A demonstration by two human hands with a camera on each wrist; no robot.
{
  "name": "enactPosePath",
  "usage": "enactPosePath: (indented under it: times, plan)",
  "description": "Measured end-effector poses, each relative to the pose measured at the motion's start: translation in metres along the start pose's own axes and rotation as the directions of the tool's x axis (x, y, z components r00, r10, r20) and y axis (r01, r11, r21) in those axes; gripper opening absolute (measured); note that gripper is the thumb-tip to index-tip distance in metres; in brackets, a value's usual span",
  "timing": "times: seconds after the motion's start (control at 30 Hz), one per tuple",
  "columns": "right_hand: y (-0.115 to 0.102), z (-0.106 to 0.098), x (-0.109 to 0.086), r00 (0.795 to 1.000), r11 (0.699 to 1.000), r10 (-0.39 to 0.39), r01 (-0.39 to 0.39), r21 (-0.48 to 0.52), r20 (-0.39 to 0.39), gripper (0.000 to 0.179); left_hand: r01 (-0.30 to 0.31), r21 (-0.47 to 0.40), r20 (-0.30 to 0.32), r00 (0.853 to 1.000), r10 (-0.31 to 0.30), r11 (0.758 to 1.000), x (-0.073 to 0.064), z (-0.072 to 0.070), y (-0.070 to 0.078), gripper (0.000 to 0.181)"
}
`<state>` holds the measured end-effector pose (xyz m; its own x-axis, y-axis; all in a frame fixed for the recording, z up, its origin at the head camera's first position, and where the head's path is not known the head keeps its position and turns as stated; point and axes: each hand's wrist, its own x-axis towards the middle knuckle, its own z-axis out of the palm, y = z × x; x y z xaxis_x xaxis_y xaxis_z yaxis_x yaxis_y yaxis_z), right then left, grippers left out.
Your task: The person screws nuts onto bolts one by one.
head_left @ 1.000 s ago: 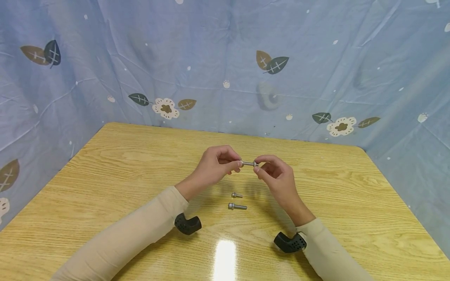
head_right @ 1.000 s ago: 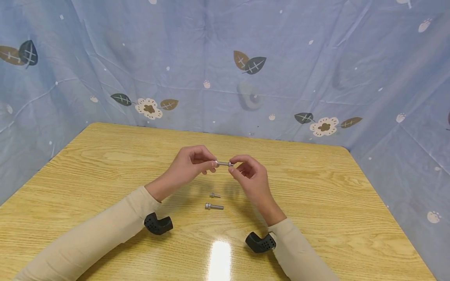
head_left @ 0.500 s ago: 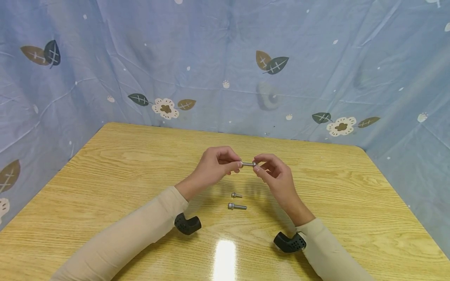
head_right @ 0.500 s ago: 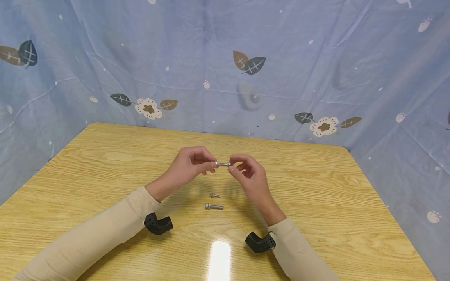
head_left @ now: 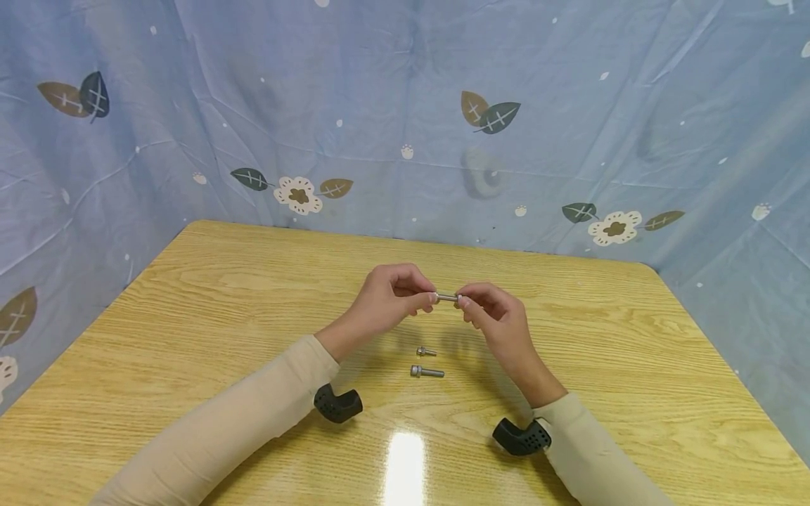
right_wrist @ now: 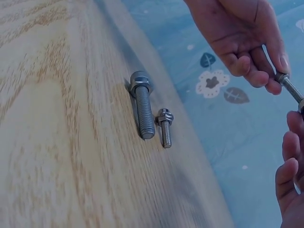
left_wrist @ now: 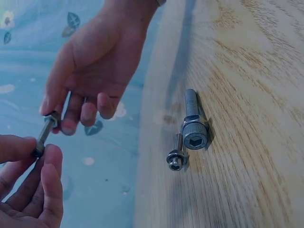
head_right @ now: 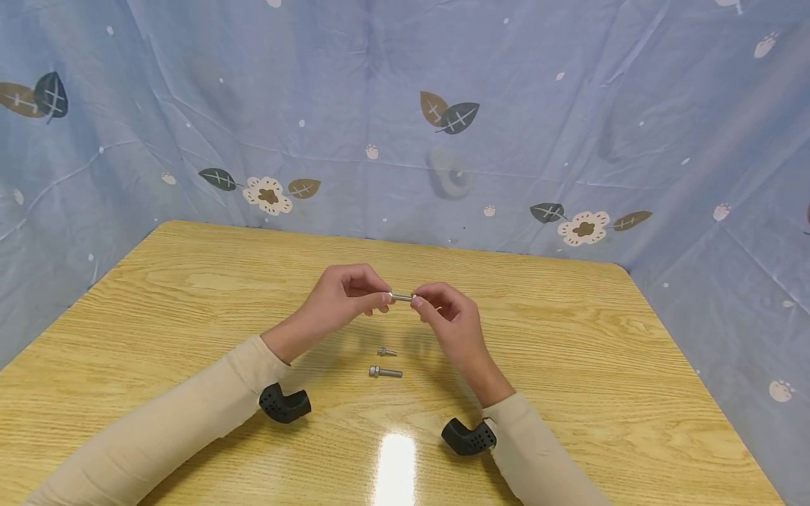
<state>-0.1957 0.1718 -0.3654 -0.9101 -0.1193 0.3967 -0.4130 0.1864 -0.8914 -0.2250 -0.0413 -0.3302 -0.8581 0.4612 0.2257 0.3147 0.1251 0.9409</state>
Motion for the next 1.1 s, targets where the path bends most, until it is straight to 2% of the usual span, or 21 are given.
enactPosePath:
  times: [0.13, 0.33, 0.47, 0.9, 1.1]
  plan:
    - [0.0005, 0.0004, 0.0, 1.0, 1.0, 0.027, -0.027, -0.017, 0.002, 0.02, 0.008, 0.005, 0.001, 1.0, -0.008, 1.0, 0.0002, 0.0, -0.0011, 0.005]
    - [0.0007, 0.0007, 0.0, 0.999, 0.999, -0.035, 0.035, -0.022, 0.006, 0.025, 0.025, 0.002, -0.027, 0.999, -0.025, 1.0, 0.0005, -0.0011, -0.0033, 0.003]
    - [0.001, 0.0014, -0.0004, 0.999, 0.999, -0.05, 0.05, -0.014, 0.01, 0.025, 0.03, -0.002, -0.018, 0.999, -0.03, 1.0, 0.0009, -0.0007, -0.0037, 0.004]
    - [0.0016, 0.0014, -0.0009, 1.0, 1.0, 0.006, -0.005, -0.008, 0.023, 0.019, 0.018, 0.01, 0.007, 1.0, -0.018, 1.0, 0.0012, 0.0009, -0.0045, 0.004]
    - [0.0007, 0.0009, -0.001, 0.999, 0.999, -0.048, 0.048, 0.004, 0.012, 0.023, 0.03, -0.002, -0.015, 0.999, -0.03, 1.0, 0.0011, 0.0001, -0.0035, 0.004]
